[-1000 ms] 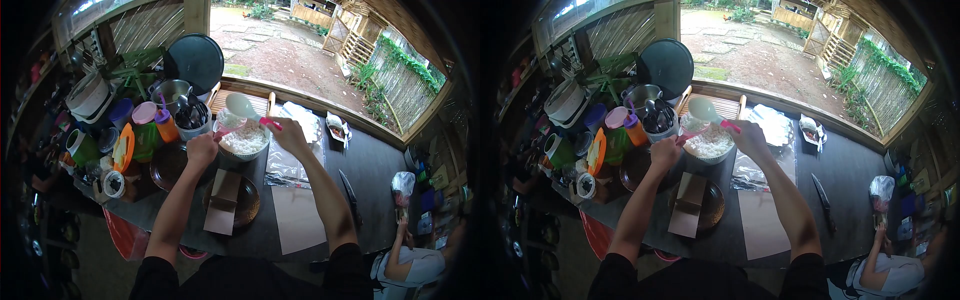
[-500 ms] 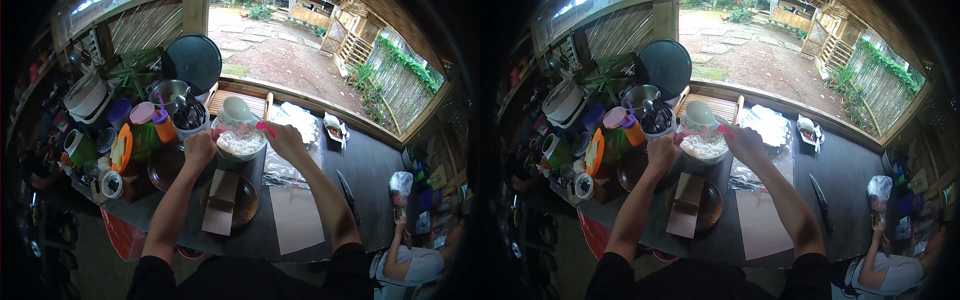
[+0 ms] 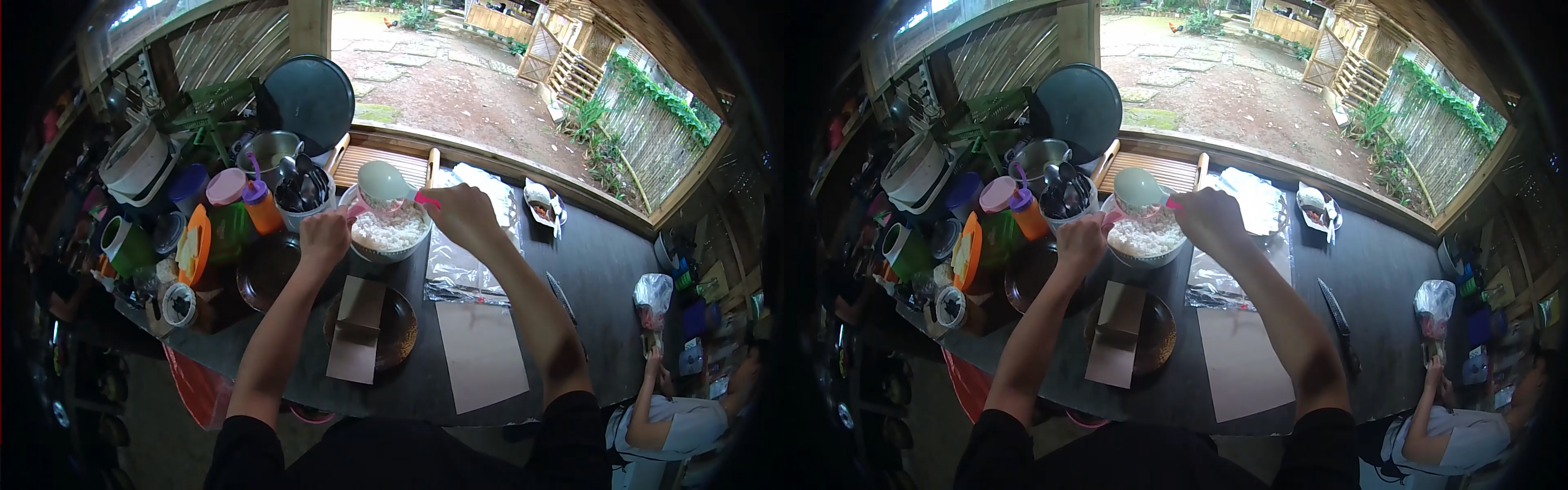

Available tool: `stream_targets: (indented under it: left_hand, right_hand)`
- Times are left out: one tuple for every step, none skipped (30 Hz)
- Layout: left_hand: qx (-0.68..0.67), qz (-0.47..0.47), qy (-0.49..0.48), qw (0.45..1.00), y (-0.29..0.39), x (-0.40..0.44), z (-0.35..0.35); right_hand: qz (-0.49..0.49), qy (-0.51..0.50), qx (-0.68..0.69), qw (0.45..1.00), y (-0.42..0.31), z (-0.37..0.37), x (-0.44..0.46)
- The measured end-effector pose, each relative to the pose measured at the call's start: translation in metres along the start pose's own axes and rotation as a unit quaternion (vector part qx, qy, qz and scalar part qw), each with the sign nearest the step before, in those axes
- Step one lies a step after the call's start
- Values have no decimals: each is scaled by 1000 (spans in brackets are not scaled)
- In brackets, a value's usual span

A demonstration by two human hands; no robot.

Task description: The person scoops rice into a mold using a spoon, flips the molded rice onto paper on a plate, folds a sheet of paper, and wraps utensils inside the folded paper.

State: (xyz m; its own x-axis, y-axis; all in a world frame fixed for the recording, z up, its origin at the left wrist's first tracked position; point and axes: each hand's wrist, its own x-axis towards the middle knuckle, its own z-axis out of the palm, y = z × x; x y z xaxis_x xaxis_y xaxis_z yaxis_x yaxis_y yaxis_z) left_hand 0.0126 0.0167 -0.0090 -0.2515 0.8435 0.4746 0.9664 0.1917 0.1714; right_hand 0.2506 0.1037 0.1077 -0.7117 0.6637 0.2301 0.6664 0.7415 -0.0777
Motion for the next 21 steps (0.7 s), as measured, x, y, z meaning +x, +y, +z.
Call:
stream_targets:
  left_hand:
    - [3, 3, 9, 1000, -1, 1, 0]
    - [6, 6, 18, 1000, 0, 1, -2]
    - [5, 8, 19, 1000, 0, 3, -3]
    - [5, 6, 17, 1000, 0, 4, -6]
    - [6, 3, 14, 1000, -1, 3, -8]
    - [8, 1, 15, 1000, -2, 2, -10]
    - [-1, 0, 12, 1000, -3, 1, -11]
    - [-11, 1, 10, 1000, -2, 0, -11]
    - [-12, 1, 10, 1000, -1, 0, -11]
    - [-8, -8, 1, 1000, -1, 0, -10]
    - [-5, -17, -9, 1000, 0, 0, -9]
    - [-7, -17, -10, 1000, 1, 0, -8]
    - [-4, -29, -24, 999, 1, 1, -6]
    - [1, -39, -37, 999, 2, 1, -6]
    - [1, -37, -37, 999, 3, 0, -6]
    - [-9, -55, -49, 997, 4, -1, -8]
    - [-19, -74, -60, 995, 4, -1, -9]
    - [-19, -75, -59, 995, 3, -1, -8]
    - [-27, -75, -67, 995, 2, 0, -7]
    - [-36, -74, -74, 994, 1, 2, -7]
    - [-35, -74, -72, 994, 1, 4, -7]
  right_hand:
    - [-1, 0, 0, 1000, -2, 4, 0]
    - [1, -5, -3, 1000, -4, 8, 0]
    - [3, -10, -8, 1000, -6, 8, 0]
    - [28, -41, 1, 999, -6, 6, 1]
    - [26, -42, 1, 999, -2, 5, 4]
    - [31, -50, 59, 997, 6, 4, 7]
    - [37, -58, 117, 991, 14, 5, 9]
    - [33, -51, 132, 989, 16, 3, 9]
    - [32, -51, 131, 990, 13, 5, 7]
    - [51, -59, 109, 991, 7, 8, 3]
    - [70, -68, 87, 991, -1, 8, 0]
    - [60, -70, 60, 994, -4, 13, -1]
    - [63, -72, 60, 994, 0, 16, -1]
    - [73, -79, 113, 988, 7, 19, -1]
    - [82, -85, 166, 979, 16, 24, 2]
    - [39, -38, 219, 974, 36, 42, 6]
    - [37, -38, 219, 974, 35, 39, 4]
    - [50, -49, 213, 974, 32, 35, -1]
    - [63, -60, 207, 974, 30, 33, -7]
    - [50, -31, 184, 981, 25, 42, -11]
    - [98, -64, 130, 985, 12, 34, -14]
